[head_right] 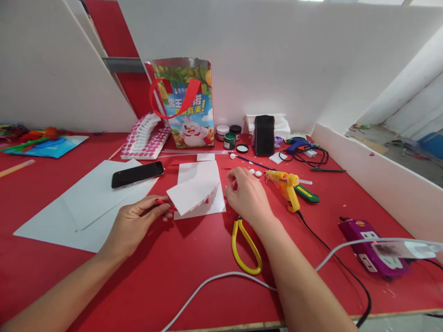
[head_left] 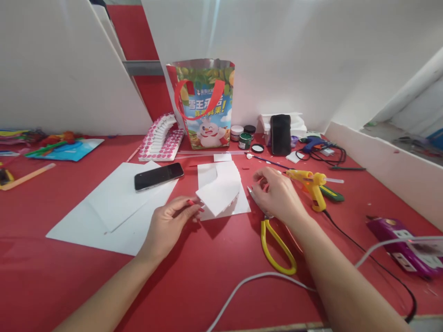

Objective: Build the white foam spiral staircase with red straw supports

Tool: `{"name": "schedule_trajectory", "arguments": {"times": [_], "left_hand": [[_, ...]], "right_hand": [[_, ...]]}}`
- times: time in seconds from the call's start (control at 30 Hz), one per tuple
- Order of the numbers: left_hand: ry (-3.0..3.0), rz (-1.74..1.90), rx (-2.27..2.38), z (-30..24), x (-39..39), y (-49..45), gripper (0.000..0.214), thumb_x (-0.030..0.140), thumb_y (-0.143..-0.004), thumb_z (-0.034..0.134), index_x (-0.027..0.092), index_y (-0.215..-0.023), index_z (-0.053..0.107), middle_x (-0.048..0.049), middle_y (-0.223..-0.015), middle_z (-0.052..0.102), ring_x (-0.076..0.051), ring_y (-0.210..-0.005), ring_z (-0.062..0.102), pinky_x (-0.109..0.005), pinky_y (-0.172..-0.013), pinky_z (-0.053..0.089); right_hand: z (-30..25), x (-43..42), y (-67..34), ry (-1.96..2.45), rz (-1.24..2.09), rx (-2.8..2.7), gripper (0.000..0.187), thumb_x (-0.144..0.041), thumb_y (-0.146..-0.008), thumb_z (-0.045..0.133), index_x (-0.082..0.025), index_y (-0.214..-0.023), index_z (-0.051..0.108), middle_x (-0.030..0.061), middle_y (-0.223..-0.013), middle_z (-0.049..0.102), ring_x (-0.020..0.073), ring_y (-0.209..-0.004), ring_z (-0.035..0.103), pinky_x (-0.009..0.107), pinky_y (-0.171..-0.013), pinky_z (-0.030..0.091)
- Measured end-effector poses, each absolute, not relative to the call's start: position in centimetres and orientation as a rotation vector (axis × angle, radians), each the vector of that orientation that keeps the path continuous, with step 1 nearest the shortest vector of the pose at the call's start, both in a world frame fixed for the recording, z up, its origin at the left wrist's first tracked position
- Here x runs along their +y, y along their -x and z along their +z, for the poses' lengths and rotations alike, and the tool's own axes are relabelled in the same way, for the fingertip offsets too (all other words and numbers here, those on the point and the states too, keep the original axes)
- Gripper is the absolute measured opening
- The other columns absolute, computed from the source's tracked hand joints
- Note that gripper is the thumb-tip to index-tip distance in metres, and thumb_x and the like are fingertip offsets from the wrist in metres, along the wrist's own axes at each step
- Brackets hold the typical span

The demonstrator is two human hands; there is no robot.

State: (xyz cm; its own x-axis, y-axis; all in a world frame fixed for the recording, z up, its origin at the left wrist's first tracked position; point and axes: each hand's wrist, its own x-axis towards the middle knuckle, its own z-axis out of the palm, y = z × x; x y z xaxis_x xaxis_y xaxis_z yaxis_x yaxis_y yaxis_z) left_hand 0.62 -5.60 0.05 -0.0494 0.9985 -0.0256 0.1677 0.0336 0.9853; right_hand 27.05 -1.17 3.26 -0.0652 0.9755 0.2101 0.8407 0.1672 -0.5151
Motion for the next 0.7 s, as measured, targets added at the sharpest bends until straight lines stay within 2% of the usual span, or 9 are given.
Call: {"name": "schedule_trajectory", "arguments": {"times": [0.1, 0.23, 0.33, 0.43, 0.53, 0.7], "left_hand": [[-1.420, 1.037, 1.350, 0.1, -5.6, -1.0, 0.023, 0.039, -0.087, 0.069, 0.021, -0.075, 0.076, -0.0027, -0.074, 0.072, -0.018, -0.073, 0.066, -0.030, -0.076, 0.055], [-1.411, 1.045, 1.296, 0.4, -5.4, -1.8, 0.017, 0.036, -0.081, 0.071, 0.022, -0.074, 0.077, -0.0037, -0.075, 0.073, -0.019, -0.065, 0.066, -0.031, -0.067, 0.057], [-1.420, 1.046, 1.277, 0.4, -5.2, -2.4, 0.016, 0.034, -0.078, 0.071, 0.022, -0.071, 0.077, -0.0043, -0.073, 0.073, -0.019, -0.063, 0.066, -0.032, -0.064, 0.058], [-1.429, 1.048, 1.271, 0.1, -5.0, -2.6, 0.014, 0.031, -0.078, 0.069, 0.023, -0.071, 0.078, -0.0035, -0.072, 0.071, -0.020, -0.065, 0.065, -0.031, -0.064, 0.056], [-1.443, 1.054, 1.242, -0.2, -4.9, -2.5, 0.014, 0.028, -0.080, 0.066, 0.023, -0.072, 0.077, -0.0026, -0.075, 0.071, -0.018, -0.067, 0.064, -0.029, -0.065, 0.054], [-1.542, 1.045, 1.183, 0.1, -4.6, -2.6, 0.019, 0.023, -0.082, 0.063, 0.022, -0.067, 0.074, -0.0011, -0.071, 0.067, -0.016, -0.068, 0.063, -0.027, -0.067, 0.051]], "right_hand": [[3.8, -1.2, -27.6, 1.709, 0.384, -2.049, 0.008, -0.019, -0.083, 0.059, -0.019, -0.089, 0.063, 0.0058, -0.093, 0.072, 0.0203, -0.080, 0.061, 0.029, -0.073, 0.042], [4.1, -1.3, -27.1, 1.694, 0.436, -2.136, 0.008, -0.016, -0.085, 0.056, -0.018, -0.085, 0.064, 0.0067, -0.093, 0.073, 0.0219, -0.087, 0.062, 0.030, -0.078, 0.042], [3.7, -1.3, -26.8, 1.663, 0.464, -2.159, 0.009, -0.015, -0.085, 0.056, -0.018, -0.086, 0.064, 0.0065, -0.090, 0.072, 0.0213, -0.085, 0.062, 0.030, -0.075, 0.042], [3.3, -1.6, -26.6, 1.572, 0.466, -2.168, 0.011, -0.019, -0.086, 0.056, -0.018, -0.095, 0.063, 0.0064, -0.090, 0.069, 0.0193, -0.077, 0.061, 0.029, -0.069, 0.043], [3.3, -2.2, -26.2, 1.383, 0.404, -2.160, 0.019, -0.019, -0.088, 0.055, -0.018, -0.106, 0.060, 0.0088, -0.103, 0.066, 0.0162, -0.073, 0.060, 0.029, -0.067, 0.046], [3.9, -3.3, -25.2, 0.983, 0.218, -2.344, 0.033, -0.022, -0.092, 0.060, -0.022, -0.124, 0.056, 0.0127, -0.120, 0.058, 0.0205, -0.095, 0.063, 0.033, -0.079, 0.054]]}}
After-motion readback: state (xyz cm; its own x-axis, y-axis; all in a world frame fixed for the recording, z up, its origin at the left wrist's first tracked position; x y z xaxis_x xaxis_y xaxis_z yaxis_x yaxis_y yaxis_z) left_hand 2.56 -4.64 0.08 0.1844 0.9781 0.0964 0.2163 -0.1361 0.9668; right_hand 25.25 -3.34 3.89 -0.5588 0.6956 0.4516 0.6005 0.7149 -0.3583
